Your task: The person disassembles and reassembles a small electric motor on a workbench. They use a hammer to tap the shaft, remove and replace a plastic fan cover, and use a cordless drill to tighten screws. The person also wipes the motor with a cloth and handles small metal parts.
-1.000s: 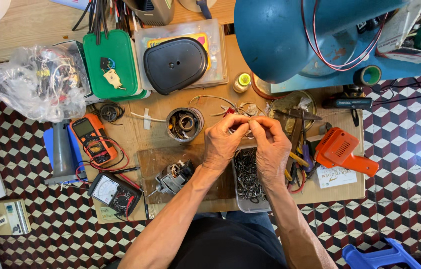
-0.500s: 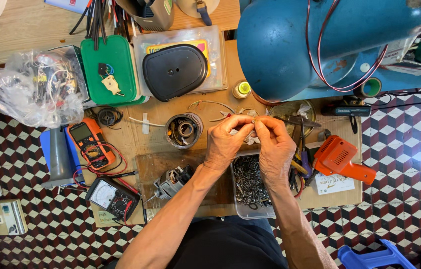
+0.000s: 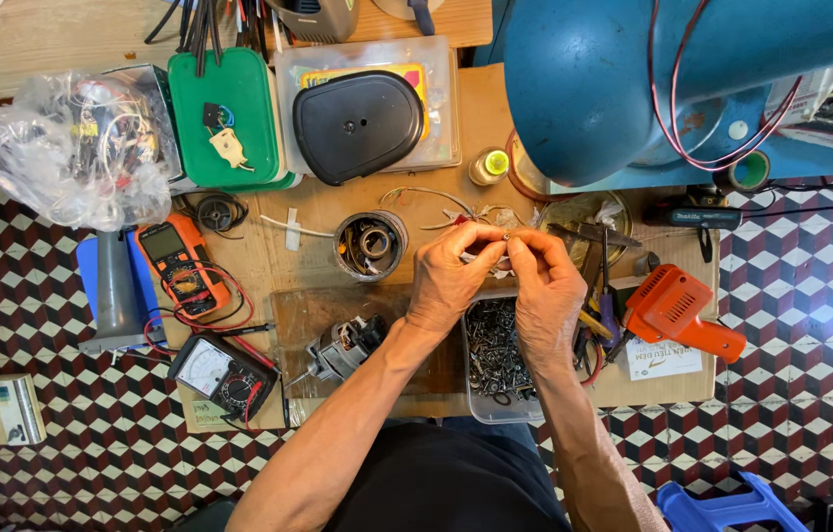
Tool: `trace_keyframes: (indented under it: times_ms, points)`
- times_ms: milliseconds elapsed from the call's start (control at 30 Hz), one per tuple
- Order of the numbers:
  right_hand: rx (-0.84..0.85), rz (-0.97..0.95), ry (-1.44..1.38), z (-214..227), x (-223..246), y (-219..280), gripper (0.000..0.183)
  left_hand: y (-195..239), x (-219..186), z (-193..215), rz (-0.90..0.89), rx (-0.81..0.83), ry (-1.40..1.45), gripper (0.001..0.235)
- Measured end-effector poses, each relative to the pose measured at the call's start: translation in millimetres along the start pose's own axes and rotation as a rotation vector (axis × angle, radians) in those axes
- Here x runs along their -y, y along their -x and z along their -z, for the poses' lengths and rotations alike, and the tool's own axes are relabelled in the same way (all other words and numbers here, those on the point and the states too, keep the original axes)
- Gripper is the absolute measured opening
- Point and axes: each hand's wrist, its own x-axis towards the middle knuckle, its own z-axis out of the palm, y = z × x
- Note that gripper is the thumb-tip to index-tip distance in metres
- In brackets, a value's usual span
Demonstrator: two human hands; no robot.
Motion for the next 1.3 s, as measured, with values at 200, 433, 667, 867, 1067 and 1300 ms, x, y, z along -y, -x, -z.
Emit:
trace_keyframes:
  times_ms: [200, 433, 667, 867, 1067, 1300]
  points:
    - [0.186, -0.163, 0.178, 12.6, -17.3, 19.8, 0.018, 54.6, 17.3, 19.7, -0.041, -0.062, -0.137, 0.02]
    - [0.207, -0.33, 0.167, 17.0, -55.5, 79.7, 0.018, 183.5, 46.6, 85.3, 0.556, -0.342, -0.338, 0.07]
    - [0.281, -0.326, 0.115, 4.8, -56.9, 100.1, 0.017, 180.4, 96.4, 83.9, 1.079, -0.697, -0.093, 0.137]
    - [0.307, -0.247, 0.098, 1.7, -56.6, 100.8, 0.017, 148.2, 92.3, 59.5, 1.247, -0.712, -0.257, 0.143]
    - [0.335, -0.243, 0.106, 14.1, -68.1, 104.4, 0.018, 139.2, 83.1, 58.0, 1.211, -0.7, -0.325, 0.14]
    - [0.38, -0.279, 0.082, 18.7, -68.9, 108.7, 0.017, 159.8, 84.9, 69.2, 1.058, -0.506, -0.396, 0.126]
